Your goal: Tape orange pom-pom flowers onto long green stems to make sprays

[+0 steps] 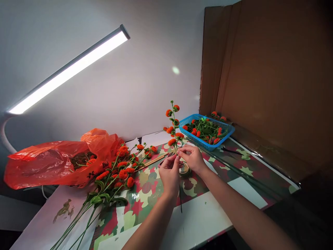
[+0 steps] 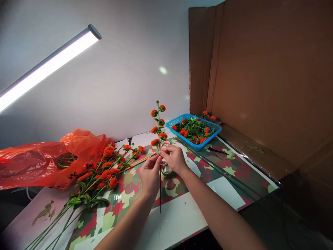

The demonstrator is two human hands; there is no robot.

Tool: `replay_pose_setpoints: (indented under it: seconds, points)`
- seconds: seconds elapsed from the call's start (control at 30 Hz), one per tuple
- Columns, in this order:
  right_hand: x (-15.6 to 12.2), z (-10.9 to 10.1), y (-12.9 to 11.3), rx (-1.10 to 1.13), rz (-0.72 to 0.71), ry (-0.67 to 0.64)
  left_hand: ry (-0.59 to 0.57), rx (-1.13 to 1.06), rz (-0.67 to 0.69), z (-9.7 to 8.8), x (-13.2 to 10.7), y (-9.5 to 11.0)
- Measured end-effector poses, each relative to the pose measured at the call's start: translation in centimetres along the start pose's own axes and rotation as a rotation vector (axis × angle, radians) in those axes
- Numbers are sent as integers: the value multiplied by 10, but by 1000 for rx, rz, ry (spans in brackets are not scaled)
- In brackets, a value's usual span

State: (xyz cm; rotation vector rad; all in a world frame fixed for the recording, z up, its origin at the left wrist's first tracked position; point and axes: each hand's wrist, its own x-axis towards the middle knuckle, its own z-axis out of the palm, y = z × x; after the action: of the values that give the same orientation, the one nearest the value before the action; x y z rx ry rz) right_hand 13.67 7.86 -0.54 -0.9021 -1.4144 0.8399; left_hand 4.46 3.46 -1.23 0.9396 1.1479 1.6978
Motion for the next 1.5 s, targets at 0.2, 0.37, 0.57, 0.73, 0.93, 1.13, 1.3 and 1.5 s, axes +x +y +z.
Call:
replay_pose_setpoints:
  seconds: [0.2,0.37,0.57,0.73,0.93,1.13,1.3,1.5]
  points:
    - [0,0,2,23,26,-18,-34,63,55,-2,1,0]
    - [2,-2,0,233,145,-146,-97,-135,-116,-8,10,8]
    - [-1,-9,-5,577,336,-349,-370,-431,-521,-15,12,22]
    - [-4,-10,-10,665,424,-413,-437,-511,-607,-18,9,22]
    - [-4,-10,-12,688,391,-468,-453,-457,-568,-16,8,21]
    - [0,-7,-9,544,362,-314,-316,7,-167,-18,4,28]
    - [0,0,-7,459,324,-182,-232,333,182,-20,-1,29]
    - [-3,3,-8,625,398,-204,-374,50,-54,-20,4,37]
